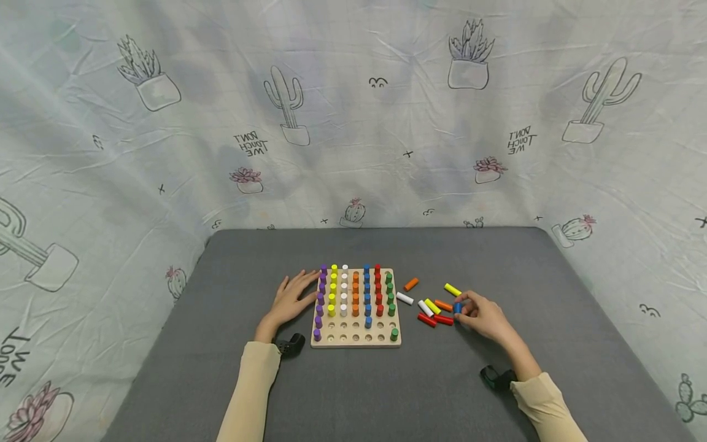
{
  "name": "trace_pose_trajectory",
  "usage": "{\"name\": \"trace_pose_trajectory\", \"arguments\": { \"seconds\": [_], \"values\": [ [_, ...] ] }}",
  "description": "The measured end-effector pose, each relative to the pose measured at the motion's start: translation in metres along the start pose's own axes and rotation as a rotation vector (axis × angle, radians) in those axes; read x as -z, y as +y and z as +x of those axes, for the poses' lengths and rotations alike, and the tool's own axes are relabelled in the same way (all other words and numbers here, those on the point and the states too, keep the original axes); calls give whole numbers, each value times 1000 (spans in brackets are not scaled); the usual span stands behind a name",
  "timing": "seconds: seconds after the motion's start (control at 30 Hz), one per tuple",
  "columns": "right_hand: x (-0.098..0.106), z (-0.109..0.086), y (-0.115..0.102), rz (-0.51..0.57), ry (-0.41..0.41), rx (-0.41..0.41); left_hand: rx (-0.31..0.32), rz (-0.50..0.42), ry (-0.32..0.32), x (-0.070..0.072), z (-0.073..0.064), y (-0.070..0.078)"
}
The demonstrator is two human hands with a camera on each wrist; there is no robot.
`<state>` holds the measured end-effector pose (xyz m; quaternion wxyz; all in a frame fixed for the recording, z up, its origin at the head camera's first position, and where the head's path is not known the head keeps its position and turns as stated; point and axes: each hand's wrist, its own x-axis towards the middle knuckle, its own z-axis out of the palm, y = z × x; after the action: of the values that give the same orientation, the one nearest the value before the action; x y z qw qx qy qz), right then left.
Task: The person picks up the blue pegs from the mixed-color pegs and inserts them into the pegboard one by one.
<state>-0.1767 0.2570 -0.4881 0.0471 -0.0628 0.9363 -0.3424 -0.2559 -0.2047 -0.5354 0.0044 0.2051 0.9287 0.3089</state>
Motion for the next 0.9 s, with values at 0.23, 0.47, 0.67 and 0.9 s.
{"name": "trace_pose_trajectory", "arguments": {
  "seconds": [0.23, 0.47, 0.67, 0.9],
  "values": [
    [1, -1, -1, -20, 28, 40, -1, -11, 1, 1, -1, 0],
    [2, 0, -4, -43, 104, 98, 4, -17, -4, 1, -1, 0],
    [2, -1, -11, -40, 144, 115, 0, -15, -1, 1, -2, 1],
    [0, 2, -19, -22, 142, 145, -5, -12, 4, 2, -2, 1]
  ]
}}
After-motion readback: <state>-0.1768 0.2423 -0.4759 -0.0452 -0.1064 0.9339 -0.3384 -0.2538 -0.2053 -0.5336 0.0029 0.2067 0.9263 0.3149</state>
